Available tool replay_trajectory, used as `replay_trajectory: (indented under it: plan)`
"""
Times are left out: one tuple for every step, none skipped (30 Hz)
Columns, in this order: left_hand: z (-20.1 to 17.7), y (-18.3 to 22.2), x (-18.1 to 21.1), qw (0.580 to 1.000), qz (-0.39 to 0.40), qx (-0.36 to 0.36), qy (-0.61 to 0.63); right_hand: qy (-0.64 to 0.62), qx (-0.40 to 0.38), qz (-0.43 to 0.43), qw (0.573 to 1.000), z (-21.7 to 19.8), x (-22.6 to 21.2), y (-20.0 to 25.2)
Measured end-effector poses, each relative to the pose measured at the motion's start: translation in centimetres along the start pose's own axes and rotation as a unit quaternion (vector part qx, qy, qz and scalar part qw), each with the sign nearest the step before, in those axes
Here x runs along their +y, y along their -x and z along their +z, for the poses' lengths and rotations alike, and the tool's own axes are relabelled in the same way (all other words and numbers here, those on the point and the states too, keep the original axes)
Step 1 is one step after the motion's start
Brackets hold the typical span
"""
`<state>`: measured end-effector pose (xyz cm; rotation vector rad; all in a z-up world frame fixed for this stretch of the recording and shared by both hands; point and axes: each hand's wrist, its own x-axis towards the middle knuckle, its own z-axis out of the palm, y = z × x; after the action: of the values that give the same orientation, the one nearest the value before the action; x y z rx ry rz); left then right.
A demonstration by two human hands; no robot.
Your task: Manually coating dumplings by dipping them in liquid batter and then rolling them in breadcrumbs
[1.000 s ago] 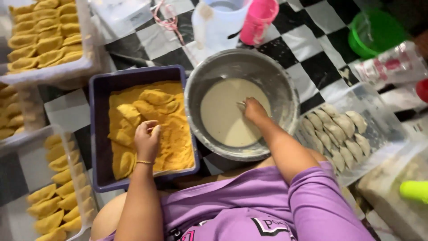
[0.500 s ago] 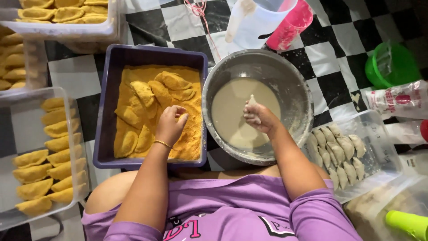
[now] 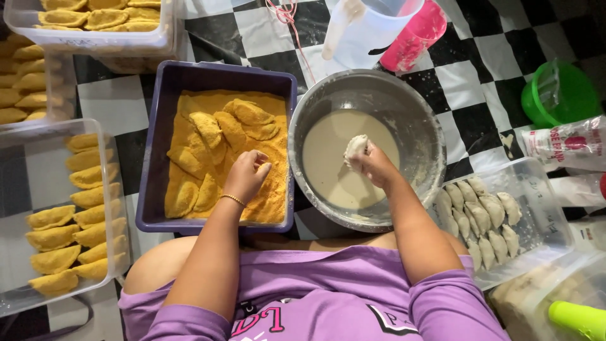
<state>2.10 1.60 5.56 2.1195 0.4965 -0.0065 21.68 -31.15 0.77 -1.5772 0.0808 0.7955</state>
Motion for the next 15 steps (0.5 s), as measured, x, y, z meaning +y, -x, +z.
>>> replay_trajectory:
  plan:
    - [0.0,0.0,-0.1,1.0,0.003,-0.004,0.001,0.026,0.02,0.033,0.999,0.4,-0.2,-0.2]
    - [0.1,0.0,-0.3,1.0,0.006,-0.009,0.001,0.052,0.04,0.065,0.996,0.9,-0.5,-0.5]
    - [0.0,0.0,-0.2,1.0,0.005,-0.008,0.002,0.053,0.039,0.065,0.996,0.2,0.1,-1.2]
    - [-0.1,0.1,-0.1,1.0,0.002,-0.011,-0.002,0.024,0.058,0.084,0.994,-0.6,0.7,-1.9]
    - [-0.1,0.1,0.0,1.0,-0.002,-0.015,-0.006,-0.005,0.077,0.103,0.992,-1.3,1.3,-2.6]
    - [-0.1,0.1,0.0,1.0,-0.003,-0.014,-0.005,-0.004,0.077,0.103,0.992,-1.0,1.0,-2.1]
    - [0.0,0.1,0.0,1.0,-0.002,-0.017,-0.006,-0.011,0.06,0.091,0.994,-0.8,0.6,-1.6]
    - [0.0,0.1,0.1,1.0,-0.001,-0.019,-0.007,-0.019,0.044,0.079,0.996,-0.5,0.3,-1.1]
    - [0.0,0.1,0.1,1.0,-0.001,-0.019,-0.007,-0.019,0.044,0.079,0.996,0.0,-0.3,-0.1]
    - [0.0,0.1,0.1,1.0,0.001,-0.022,-0.006,-0.017,0.005,0.031,0.999,0.5,-0.9,0.8]
    - [-0.1,0.1,0.1,1.0,0.003,-0.025,-0.005,-0.016,-0.033,-0.017,0.999,1.0,-1.5,1.8]
    - [0.0,0.1,0.1,1.0,0.003,-0.025,-0.006,-0.017,-0.033,-0.017,0.999,1.1,-1.8,2.1]
    - [0.0,0.1,0.0,1.0,0.005,-0.024,-0.006,-0.032,-0.039,-0.04,0.998,1.3,-2.1,2.4]
    - [0.0,0.1,-0.1,1.0,0.008,-0.024,-0.006,-0.048,-0.045,-0.063,0.996,1.5,-2.4,2.8]
    - [0.0,0.1,-0.1,1.0,0.008,-0.024,-0.007,-0.048,-0.045,-0.064,0.996,1.3,-2.2,2.7]
